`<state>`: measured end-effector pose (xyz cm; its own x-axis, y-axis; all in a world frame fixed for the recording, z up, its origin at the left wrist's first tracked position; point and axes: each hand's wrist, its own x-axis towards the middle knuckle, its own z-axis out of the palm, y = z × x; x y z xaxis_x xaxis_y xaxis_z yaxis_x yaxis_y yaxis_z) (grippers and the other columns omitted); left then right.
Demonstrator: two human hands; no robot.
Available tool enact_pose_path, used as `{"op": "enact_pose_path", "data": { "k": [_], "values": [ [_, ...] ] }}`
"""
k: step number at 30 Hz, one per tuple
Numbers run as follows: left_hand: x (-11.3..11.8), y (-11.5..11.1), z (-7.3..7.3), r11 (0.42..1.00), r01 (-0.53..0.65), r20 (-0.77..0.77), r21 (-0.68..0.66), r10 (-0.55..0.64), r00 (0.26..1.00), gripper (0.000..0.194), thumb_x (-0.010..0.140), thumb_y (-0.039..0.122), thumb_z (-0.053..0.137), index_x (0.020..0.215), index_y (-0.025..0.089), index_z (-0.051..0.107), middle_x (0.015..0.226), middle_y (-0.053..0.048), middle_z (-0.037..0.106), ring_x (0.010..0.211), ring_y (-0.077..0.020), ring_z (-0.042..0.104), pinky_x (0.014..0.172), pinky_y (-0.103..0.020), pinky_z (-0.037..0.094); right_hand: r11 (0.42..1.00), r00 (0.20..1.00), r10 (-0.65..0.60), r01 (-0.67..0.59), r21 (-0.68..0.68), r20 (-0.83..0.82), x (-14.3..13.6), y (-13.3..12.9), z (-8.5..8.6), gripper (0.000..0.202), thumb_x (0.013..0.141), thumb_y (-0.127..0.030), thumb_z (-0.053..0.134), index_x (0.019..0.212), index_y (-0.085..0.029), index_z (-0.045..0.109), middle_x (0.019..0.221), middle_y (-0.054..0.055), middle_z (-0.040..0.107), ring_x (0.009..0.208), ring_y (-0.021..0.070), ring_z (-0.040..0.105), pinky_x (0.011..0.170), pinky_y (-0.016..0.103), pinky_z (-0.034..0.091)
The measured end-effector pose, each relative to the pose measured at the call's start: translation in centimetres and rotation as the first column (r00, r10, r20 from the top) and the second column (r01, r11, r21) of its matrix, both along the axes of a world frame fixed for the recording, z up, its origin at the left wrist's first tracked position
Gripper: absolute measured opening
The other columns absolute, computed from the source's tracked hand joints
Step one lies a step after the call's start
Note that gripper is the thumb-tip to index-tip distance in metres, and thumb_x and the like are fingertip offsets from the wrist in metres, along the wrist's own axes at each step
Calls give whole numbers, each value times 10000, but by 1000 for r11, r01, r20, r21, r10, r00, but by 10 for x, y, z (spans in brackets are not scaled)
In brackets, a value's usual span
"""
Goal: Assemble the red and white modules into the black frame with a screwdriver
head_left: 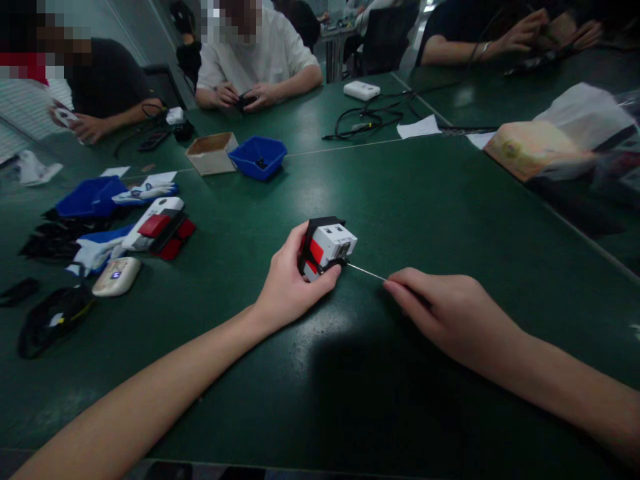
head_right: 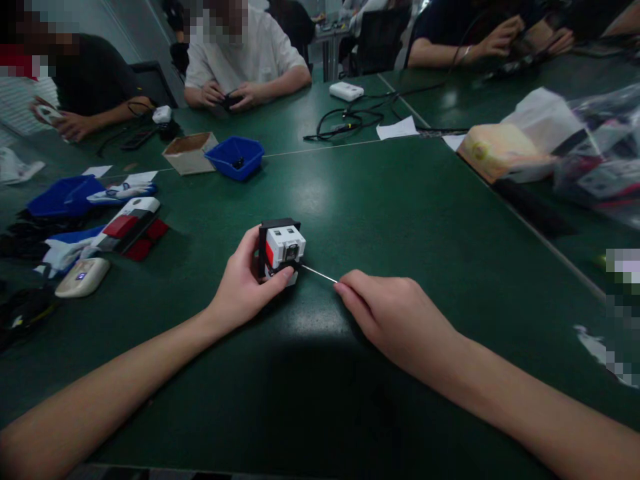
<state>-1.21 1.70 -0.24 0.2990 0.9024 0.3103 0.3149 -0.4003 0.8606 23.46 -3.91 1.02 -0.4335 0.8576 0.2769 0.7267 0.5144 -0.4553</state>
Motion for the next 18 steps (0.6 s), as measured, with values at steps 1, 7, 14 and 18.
{"op": "enact_pose_path", "data": {
  "k": [1, 7, 14, 18],
  "values": [
    [0, 0, -1, 1000, -1, 1, 7, 1, 1000, 634, 811, 320, 781, 1358, 188, 489, 1252, -110, 693, 1066, -260, 708, 994, -420, 575, 991, 997, -10, 0, -133, -74, -2, 0, 0, 294, 1064, -317, 429, 913, -202, 654, 635, -2, 673, 504, 136, 602, 510, 267, 407],
    [0, -2, -1, 998, 17, -63, 66, -13, 998, 654, 802, 318, 784, 1367, 182, 485, 1294, -142, 677, 1145, -307, 694, 1046, -489, 557, 671, 860, -319, -90, -736, -397, -14, -1, -1, 346, 955, -558, 591, 888, -221, 554, 666, -13, 689, 409, 94, 487, 378, 222, 338],
    [0, -4, -1, 992, 49, -86, 120, -39, 996, 642, 802, 300, 780, 1362, 172, 492, 1381, -166, 641, 1266, -343, 644, 1123, -536, 510, 545, 822, -354, -207, -813, -446, -19, 0, 3, 479, 906, -654, 624, 774, -194, 634, 522, -18, 581, 441, 96, 518, 419, 205, 413],
    [0, -3, -2, 992, 48, -84, 113, -38, 996, 650, 801, 309, 787, 1363, 172, 490, 1365, -163, 653, 1244, -338, 660, 1120, -537, 514, 523, 799, -405, -197, -829, -445, -20, -1, 5, 524, 844, -708, 662, 738, -201, 581, 549, -32, 568, 420, 82, 502, 382, 188, 397]
  ]
}}
